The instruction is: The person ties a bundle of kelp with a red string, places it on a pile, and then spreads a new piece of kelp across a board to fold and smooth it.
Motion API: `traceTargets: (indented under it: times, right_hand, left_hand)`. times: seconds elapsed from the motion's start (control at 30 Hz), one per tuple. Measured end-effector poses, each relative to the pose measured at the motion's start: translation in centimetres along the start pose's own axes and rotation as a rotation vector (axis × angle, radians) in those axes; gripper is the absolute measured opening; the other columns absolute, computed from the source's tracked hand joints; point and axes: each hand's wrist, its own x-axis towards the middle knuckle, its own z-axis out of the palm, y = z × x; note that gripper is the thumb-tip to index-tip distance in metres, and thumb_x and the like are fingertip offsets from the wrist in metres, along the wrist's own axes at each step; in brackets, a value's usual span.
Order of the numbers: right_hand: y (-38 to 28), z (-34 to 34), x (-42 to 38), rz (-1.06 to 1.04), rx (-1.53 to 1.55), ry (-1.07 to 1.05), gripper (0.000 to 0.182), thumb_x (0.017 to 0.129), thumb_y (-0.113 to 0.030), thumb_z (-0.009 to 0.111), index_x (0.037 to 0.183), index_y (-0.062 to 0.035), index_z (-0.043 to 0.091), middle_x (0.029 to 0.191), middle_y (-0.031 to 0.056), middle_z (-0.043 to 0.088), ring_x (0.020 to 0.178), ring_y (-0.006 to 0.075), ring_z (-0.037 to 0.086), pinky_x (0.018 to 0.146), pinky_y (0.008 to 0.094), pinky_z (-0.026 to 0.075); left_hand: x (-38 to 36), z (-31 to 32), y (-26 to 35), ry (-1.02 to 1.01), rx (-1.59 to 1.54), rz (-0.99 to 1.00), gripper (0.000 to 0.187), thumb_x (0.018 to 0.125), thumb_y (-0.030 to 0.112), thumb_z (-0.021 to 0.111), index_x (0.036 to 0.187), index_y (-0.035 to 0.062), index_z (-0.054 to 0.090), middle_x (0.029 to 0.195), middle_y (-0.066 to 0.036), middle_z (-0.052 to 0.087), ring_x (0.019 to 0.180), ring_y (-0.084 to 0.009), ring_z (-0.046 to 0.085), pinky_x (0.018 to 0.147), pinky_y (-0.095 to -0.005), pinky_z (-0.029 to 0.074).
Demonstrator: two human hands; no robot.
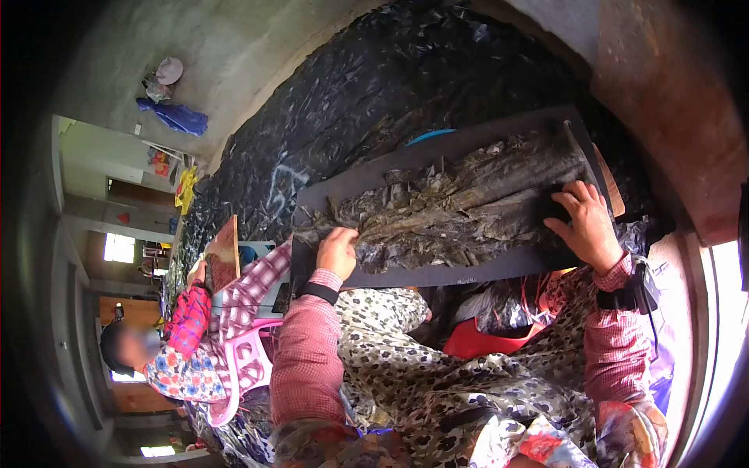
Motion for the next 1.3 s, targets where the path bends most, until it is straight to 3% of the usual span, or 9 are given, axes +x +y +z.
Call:
traceTargets:
  times: [0.07,0.23,0.37,0.53,0.67,0.73,0.9,1.1,1.3]
  right_hand:
    - [0.0,0.0,0.0,0.004,-0.002,-0.006,0.040,0.075,-0.026,0.072,0.107,-0.0037,0.064,0.109,0.0105,0.055,0.106,0.0292,0.049,0.092,0.0388,0.040]
    - [-0.1,0.3,0.1,-0.002,-0.008,0.001,0.040,0.074,-0.026,0.072,0.106,-0.0034,0.064,0.109,0.0104,0.054,0.107,0.0293,0.048,0.092,0.0389,0.040]
    - [-0.1,0.2,0.1,-0.004,-0.011,0.019,0.038,0.075,-0.026,0.072,0.104,-0.0034,0.064,0.107,0.0110,0.055,0.105,0.0298,0.049,0.092,0.0389,0.040]
    - [1.5,-0.4,0.2,-0.006,0.094,0.121,0.028,0.077,-0.025,0.070,0.097,-0.0048,0.065,0.093,0.0109,0.060,0.095,0.0305,0.055,0.085,0.0388,0.042]
    - [3.8,-2.5,0.4,0.064,0.167,0.293,0.020,0.078,-0.016,0.069,0.092,-0.0010,0.065,0.086,0.0143,0.062,0.083,0.0319,0.060,0.075,0.0377,0.048]
    - [5.4,-3.2,0.0,0.117,0.177,0.357,0.019,0.079,-0.014,0.069,0.091,-0.0004,0.066,0.085,0.0145,0.062,0.081,0.0309,0.061,0.072,0.0366,0.049]
    - [8.4,-3.4,-1.7,0.273,0.337,0.413,0.013,0.076,-0.008,0.066,0.087,-0.0019,0.067,0.079,0.0142,0.063,0.073,0.0291,0.064,0.067,0.0345,0.051]
    - [9.2,-4.6,-3.7,0.186,0.373,0.089,0.030,0.065,-0.008,0.075,0.093,-0.0038,0.065,0.089,0.0107,0.059,0.087,0.0288,0.059,0.077,0.0361,0.048]
    - [6.8,-3.5,-3.5,0.093,0.125,0.099,0.035,0.063,-0.017,0.077,0.093,-0.0102,0.060,0.094,0.0075,0.054,0.095,0.0276,0.052,0.083,0.0382,0.041]
  left_hand:
    - [0.5,-0.3,0.3,0.098,-0.025,-0.157,0.047,0.067,-0.007,0.055,0.112,0.0081,0.057,0.113,-0.015,0.056,0.104,-0.0334,0.055,0.089,-0.0369,0.046]
    - [1.7,0.6,0.9,0.149,0.229,0.008,0.049,0.065,-0.009,0.054,0.109,0.0101,0.057,0.135,-0.013,0.046,0.118,-0.0353,0.046,0.097,-0.0409,0.041]
    - [2.5,1.3,-0.8,0.234,0.240,0.023,0.026,0.069,-0.004,0.055,0.091,0.0090,0.061,0.121,-0.013,0.057,0.114,-0.0331,0.051,0.092,-0.0418,0.043]
    - [1.9,-0.7,-0.1,0.103,0.218,-0.098,0.040,0.070,-0.001,0.058,0.108,0.0103,0.059,0.107,-0.012,0.062,0.108,-0.0315,0.053,0.094,-0.0430,0.040]
    - [4.0,-2.7,6.5,0.185,0.229,0.095,0.049,0.071,-0.004,0.059,0.119,0.0073,0.056,0.108,-0.013,0.063,0.105,-0.0299,0.057,0.093,-0.0410,0.043]
    - [6.8,-2.6,11.1,-0.010,-0.398,0.171,0.035,0.078,-0.003,0.060,0.113,0.0038,0.060,0.105,-0.013,0.065,0.099,-0.0245,0.062,0.087,-0.0342,0.048]
    - [14.4,-0.2,24.0,-0.179,-0.635,0.405,0.018,0.085,0.010,0.062,0.099,0.0011,0.067,0.090,-0.011,0.070,0.082,-0.0151,0.066,0.075,-0.0273,0.050]
    - [19.8,4.1,32.5,-0.267,-0.406,0.382,0.024,0.079,0.020,0.068,0.096,0.0018,0.069,0.089,-0.013,0.070,0.084,-0.0242,0.067,0.077,-0.0325,0.051]
    - [20.9,6.1,36.3,-0.275,-0.153,0.218,0.022,0.074,0.023,0.072,0.086,0.0046,0.072,0.092,-0.015,0.069,0.091,-0.0304,0.064,0.084,-0.0362,0.049]
